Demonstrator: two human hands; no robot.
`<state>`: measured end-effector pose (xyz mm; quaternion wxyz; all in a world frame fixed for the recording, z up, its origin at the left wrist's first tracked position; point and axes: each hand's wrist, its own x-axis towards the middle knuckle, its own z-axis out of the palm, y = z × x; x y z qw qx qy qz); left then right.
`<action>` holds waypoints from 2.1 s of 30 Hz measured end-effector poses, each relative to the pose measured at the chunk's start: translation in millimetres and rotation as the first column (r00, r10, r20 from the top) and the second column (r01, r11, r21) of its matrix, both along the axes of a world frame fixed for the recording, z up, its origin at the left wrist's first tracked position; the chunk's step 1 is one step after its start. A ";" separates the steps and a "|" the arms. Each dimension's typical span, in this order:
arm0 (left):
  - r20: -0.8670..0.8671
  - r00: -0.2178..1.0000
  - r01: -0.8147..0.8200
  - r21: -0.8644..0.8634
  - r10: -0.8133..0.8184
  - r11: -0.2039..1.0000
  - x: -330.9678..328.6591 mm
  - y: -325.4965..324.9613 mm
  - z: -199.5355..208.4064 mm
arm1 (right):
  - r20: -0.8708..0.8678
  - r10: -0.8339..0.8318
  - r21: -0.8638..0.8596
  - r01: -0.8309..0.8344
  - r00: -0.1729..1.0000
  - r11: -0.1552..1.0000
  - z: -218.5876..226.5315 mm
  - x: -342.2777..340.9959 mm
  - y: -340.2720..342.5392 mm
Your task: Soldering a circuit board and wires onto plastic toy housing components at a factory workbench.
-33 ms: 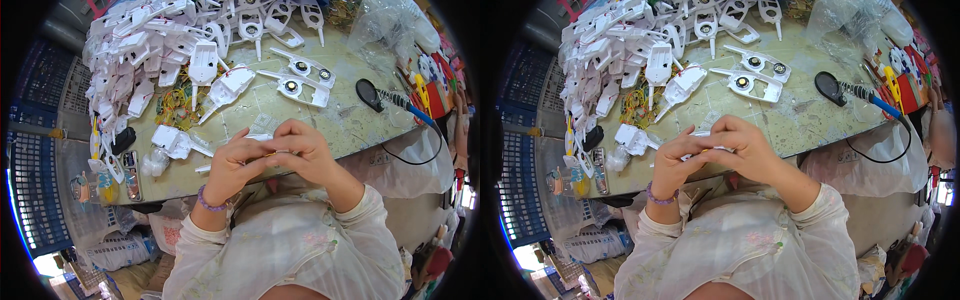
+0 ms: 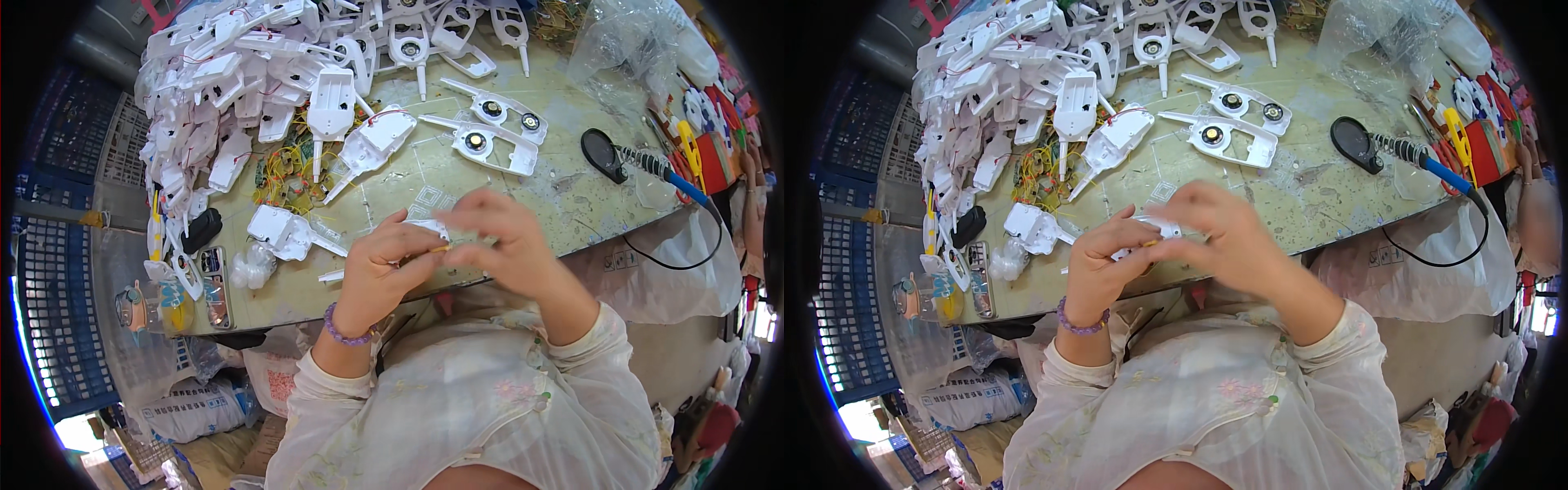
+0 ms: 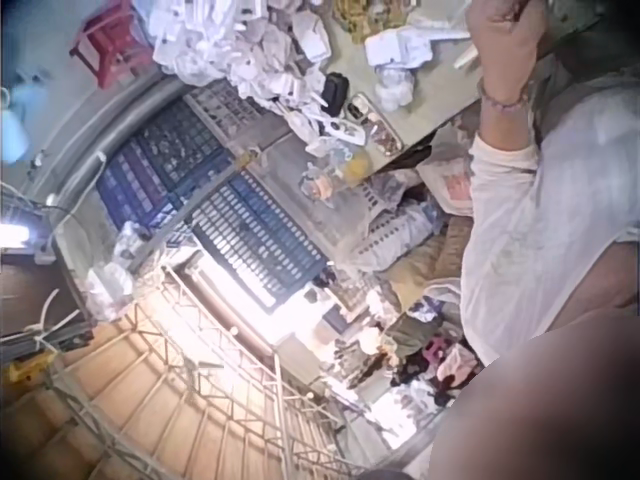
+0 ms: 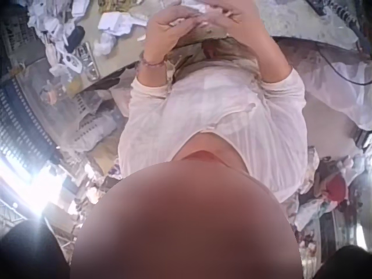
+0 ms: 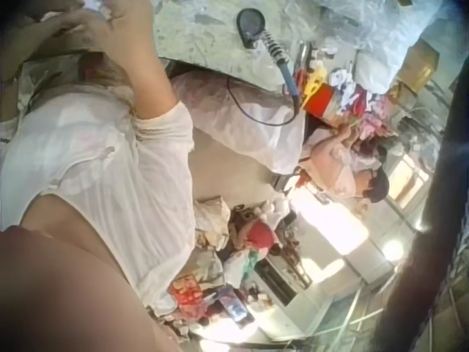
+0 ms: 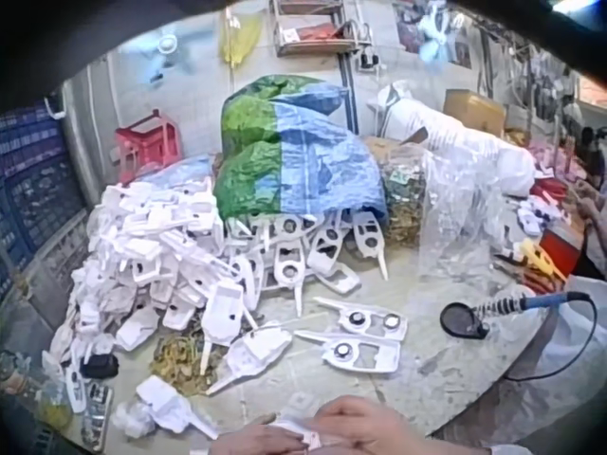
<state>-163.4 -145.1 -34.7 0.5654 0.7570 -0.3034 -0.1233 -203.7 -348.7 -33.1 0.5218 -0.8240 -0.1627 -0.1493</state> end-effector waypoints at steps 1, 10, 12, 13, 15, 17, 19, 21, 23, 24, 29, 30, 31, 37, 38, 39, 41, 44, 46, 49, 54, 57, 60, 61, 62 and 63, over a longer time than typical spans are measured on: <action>-0.001 1.000 -0.002 0.002 0.002 1.000 -1.7 -4.6 0.2 | 0.169 -0.144 -0.205 0.178 0.975 0.962 0.5 5.5 -9.7; 0.028 0.977 -0.209 -0.026 0.210 0.978 -0.5 -33.3 6.5 | 0.341 -0.252 -0.571 0.412 0.906 0.710 -12.6 -19.4 -54.9; -0.020 0.981 -0.190 0.024 0.191 0.981 2.1 -37.9 10.4 | 0.310 -0.209 -0.574 0.358 0.927 0.737 -12.5 -37.0 -54.4; -0.065 0.981 -0.178 0.074 0.183 0.981 3.8 -39.2 11.6 | 0.277 -0.197 -0.591 0.328 0.941 0.737 -14.5 -42.0 -54.1; -0.021 0.987 -0.157 0.089 0.160 0.984 4.8 -42.4 10.3 | 0.279 -0.243 -0.510 0.358 0.929 0.782 -21.6 -42.2 -57.2; 0.042 0.988 -0.154 0.111 0.150 0.982 3.8 -43.0 11.6 | 0.267 -0.343 -0.292 0.415 0.901 0.862 -27.0 -49.0 -67.4; 0.033 0.990 -0.143 0.109 0.140 0.984 4.2 -44.6 11.5 | 0.167 -0.751 0.159 0.734 0.639 0.660 -53.4 -63.1 -91.0; -0.037 0.985 -0.165 0.136 0.171 0.977 2.5 -46.3 12.8 | 0.073 -0.907 0.536 0.751 0.415 0.386 -38.8 -56.2 -123.6; -0.032 0.985 -0.164 0.139 0.170 0.977 2.0 -47.4 12.6 | 0.183 -0.940 0.407 0.848 0.288 0.339 -21.9 -55.6 -159.9; -0.027 0.986 -0.160 0.133 0.164 0.978 2.5 -47.7 10.9 | 0.175 -0.927 0.394 0.840 0.330 0.373 -7.2 -49.4 -164.8; 0.158 0.978 -0.170 0.237 0.135 0.957 4.5 -52.8 4.8 | 0.205 -0.930 0.106 0.938 0.304 0.330 17.3 -56.9 -206.5; 0.151 0.978 -0.178 0.245 0.144 0.953 4.8 -55.5 5.2 | 0.253 -0.922 0.157 0.928 0.293 0.338 22.1 -71.2 -213.5; 0.263 0.956 -0.198 0.240 0.133 0.950 4.6 -57.6 6.7 | 0.329 -0.935 0.135 0.974 0.129 0.182 29.0 -89.9 -217.8; 0.407 0.913 -0.115 0.299 -0.018 0.947 9.9 -65.1 5.8 | 0.394 -0.904 0.580 0.718 0.167 0.385 17.5 -158.6 -204.5; 0.421 0.906 -0.111 0.313 -0.033 0.943 10.8 -65.5 6.9 | 0.423 -0.905 0.376 0.901 0.041 0.216 8.3 -143.1 -187.7; 0.432 0.900 -0.101 0.324 -0.052 0.941 11.7 -66.3 6.1 | 0.482 -0.873 0.147 0.989 -0.072 -0.001 1.8 -129.8 -169.1; 0.382 0.923 -0.092 0.336 -0.046 0.937 12.3 -66.7 4.3 | 0.153 -0.916 0.597 0.704 0.370 0.384 -8.1 -121.2 -145.5; 0.331 0.943 -0.109 0.376 -0.024 0.920 11.2 -69.3 0.3 | 0.157 -0.828 0.615 0.602 0.539 0.509 -26.0 -115.4 -127.7; 0.328 0.945 -0.124 0.398 -0.015 0.909 10.8 -74.8 -0.9 | 0.174 -0.736 0.560 0.548 0.655 0.621 -24.2 -105.1 -106.6; 0.419 0.904 -0.216 0.287 0.081 0.933 9.0 -83.5 -7.5 | 0.279 -0.607 0.511 0.420 0.744 0.750 -38.7 -94.8 -99.3; 0.470 0.880 -0.225 0.292 0.065 0.929 12.7 -84.8 -17.0 | 0.298 -0.545 0.460 0.383 0.784 0.801 -46.6 -82.3 -86.2; 0.500 0.865 -0.223 0.313 0.040 0.923 14.0 -83.3 -17.6 | 0.315 -0.510 0.431 0.358 0.800 0.828 -50.7 -80.5 -84.9; 0.496 0.867 -0.223 0.316 0.040 0.922 14.8 -83.1 -19.4 | 0.300 -0.471 0.414 0.332 0.829 0.848 -49.0 -77.5 -83.4; 0.495 0.868 -0.220 0.314 0.038 0.923 15.2 -82.8 -20.1 | 0.318 -0.439 0.387 0.307 0.840 0.869 -50.4 -76.9 -84.3; 0.486 0.873 -0.220 0.321 0.039 0.921 14.2 -82.1 -20.0 | 0.334 -0.404 0.361 0.280 0.852 0.889 -51.1 -76.8 -85.2; 0.478 0.878 -0.220 0.327 0.040 0.919 13.7 -81.7 -20.1 | 0.339 -0.377 0.344 0.259 0.862 0.902 -49.8 -75.6 -85.9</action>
